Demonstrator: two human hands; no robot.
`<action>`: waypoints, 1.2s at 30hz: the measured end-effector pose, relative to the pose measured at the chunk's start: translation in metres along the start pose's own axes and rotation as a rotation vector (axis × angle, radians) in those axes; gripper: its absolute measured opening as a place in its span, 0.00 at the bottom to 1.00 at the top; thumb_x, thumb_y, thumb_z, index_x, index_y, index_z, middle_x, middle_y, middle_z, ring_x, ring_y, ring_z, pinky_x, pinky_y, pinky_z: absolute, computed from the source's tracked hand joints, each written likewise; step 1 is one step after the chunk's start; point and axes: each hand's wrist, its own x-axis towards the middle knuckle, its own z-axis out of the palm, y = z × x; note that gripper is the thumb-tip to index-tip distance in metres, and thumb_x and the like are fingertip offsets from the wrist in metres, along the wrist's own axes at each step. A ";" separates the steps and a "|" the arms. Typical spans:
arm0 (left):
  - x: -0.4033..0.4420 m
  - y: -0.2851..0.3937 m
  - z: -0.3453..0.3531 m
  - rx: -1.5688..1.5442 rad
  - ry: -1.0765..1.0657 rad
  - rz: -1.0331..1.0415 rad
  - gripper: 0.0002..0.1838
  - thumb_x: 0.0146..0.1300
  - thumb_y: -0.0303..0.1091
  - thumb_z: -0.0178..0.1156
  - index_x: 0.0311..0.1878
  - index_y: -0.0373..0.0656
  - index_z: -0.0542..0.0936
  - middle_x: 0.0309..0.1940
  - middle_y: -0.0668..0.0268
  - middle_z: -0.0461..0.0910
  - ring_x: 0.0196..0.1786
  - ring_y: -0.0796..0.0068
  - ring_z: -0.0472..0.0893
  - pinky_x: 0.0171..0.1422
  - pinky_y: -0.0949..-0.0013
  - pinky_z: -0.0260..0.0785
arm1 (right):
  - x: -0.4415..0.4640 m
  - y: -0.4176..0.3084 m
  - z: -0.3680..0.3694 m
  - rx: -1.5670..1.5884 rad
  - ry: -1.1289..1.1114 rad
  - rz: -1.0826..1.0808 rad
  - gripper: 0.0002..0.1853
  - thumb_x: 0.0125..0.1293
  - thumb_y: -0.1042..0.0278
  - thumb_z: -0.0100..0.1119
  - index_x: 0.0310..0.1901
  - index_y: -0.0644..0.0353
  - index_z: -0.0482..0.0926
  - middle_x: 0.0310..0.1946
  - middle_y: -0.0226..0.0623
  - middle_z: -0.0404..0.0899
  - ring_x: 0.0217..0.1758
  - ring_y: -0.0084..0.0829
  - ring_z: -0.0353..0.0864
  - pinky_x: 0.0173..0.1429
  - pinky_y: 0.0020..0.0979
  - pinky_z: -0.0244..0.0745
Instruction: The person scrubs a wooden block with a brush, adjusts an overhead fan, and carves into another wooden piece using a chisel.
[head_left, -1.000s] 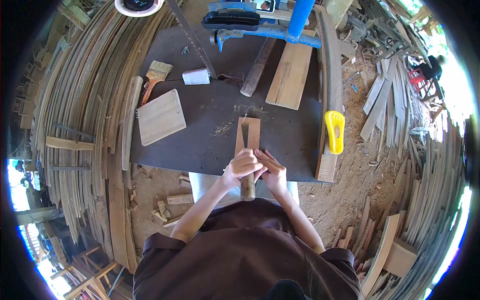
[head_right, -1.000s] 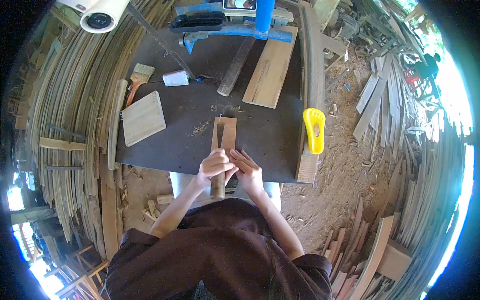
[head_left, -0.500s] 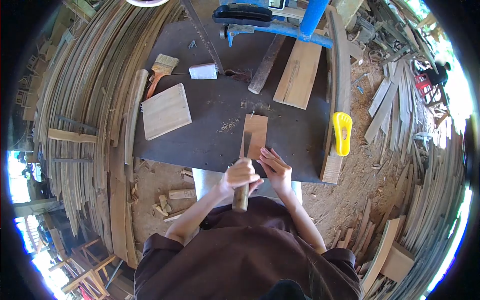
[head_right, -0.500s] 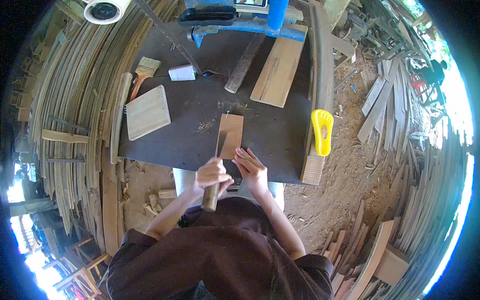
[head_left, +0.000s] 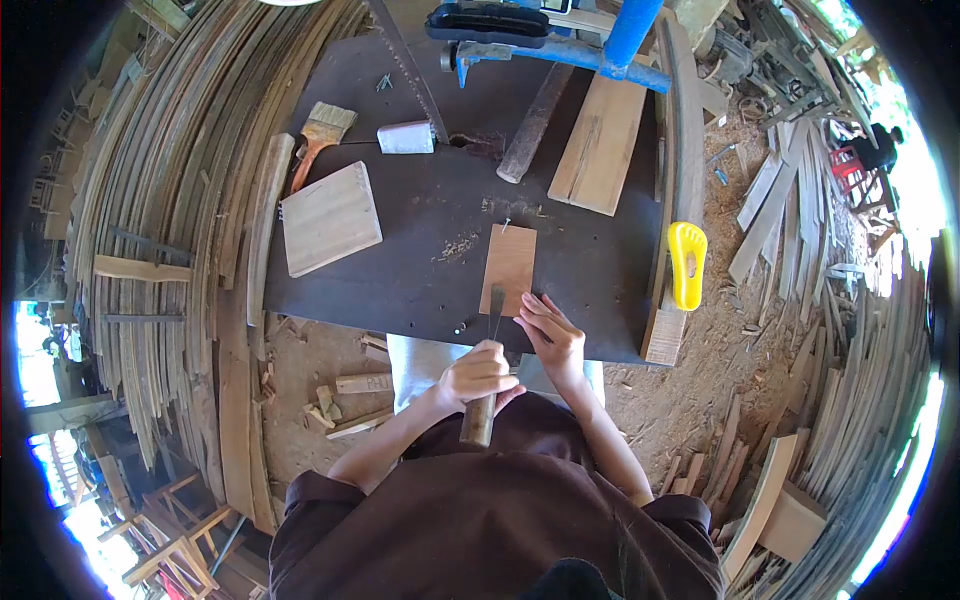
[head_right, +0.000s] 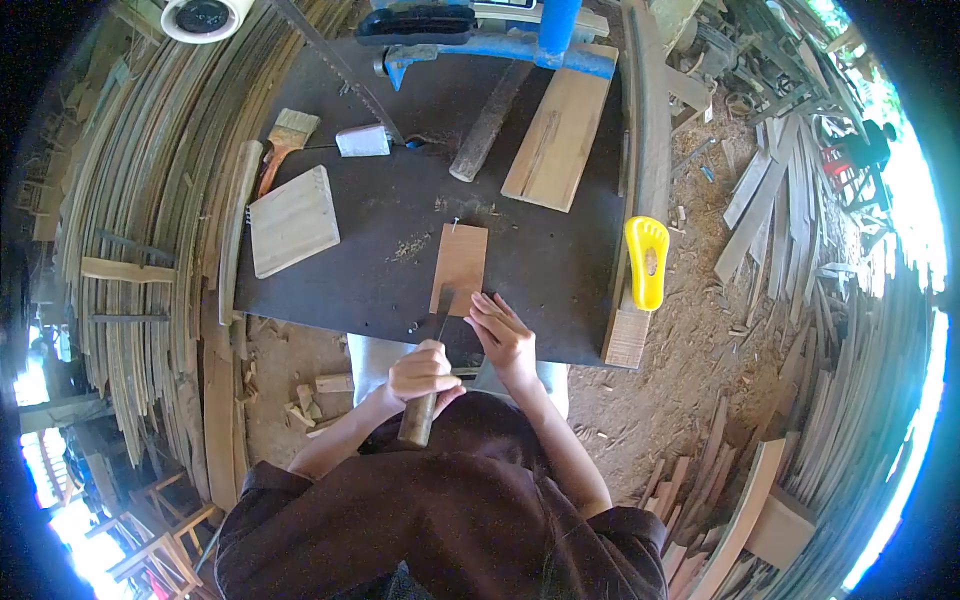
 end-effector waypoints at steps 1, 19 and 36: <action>0.005 -0.004 0.001 0.003 0.004 -0.003 0.14 0.48 0.23 0.77 0.34 0.42 0.80 0.24 0.67 0.75 0.29 0.66 0.77 0.42 0.62 0.73 | 0.000 0.000 0.000 -0.005 0.002 -0.003 0.09 0.60 0.77 0.71 0.42 0.67 0.86 0.50 0.44 0.87 0.57 0.40 0.86 0.67 0.45 0.77; 0.008 -0.001 0.001 0.014 0.013 -0.012 0.14 0.47 0.23 0.77 0.34 0.43 0.80 0.25 0.68 0.74 0.29 0.66 0.77 0.43 0.60 0.72 | 0.000 0.001 0.001 -0.002 0.004 -0.014 0.09 0.59 0.76 0.72 0.41 0.67 0.86 0.49 0.45 0.87 0.57 0.40 0.87 0.66 0.45 0.78; 0.016 -0.004 0.005 -0.004 0.038 -0.027 0.14 0.47 0.22 0.77 0.34 0.42 0.81 0.26 0.65 0.75 0.30 0.64 0.77 0.42 0.60 0.72 | -0.002 0.005 0.002 0.004 0.018 -0.037 0.09 0.59 0.78 0.70 0.42 0.68 0.86 0.50 0.43 0.87 0.57 0.40 0.86 0.68 0.45 0.78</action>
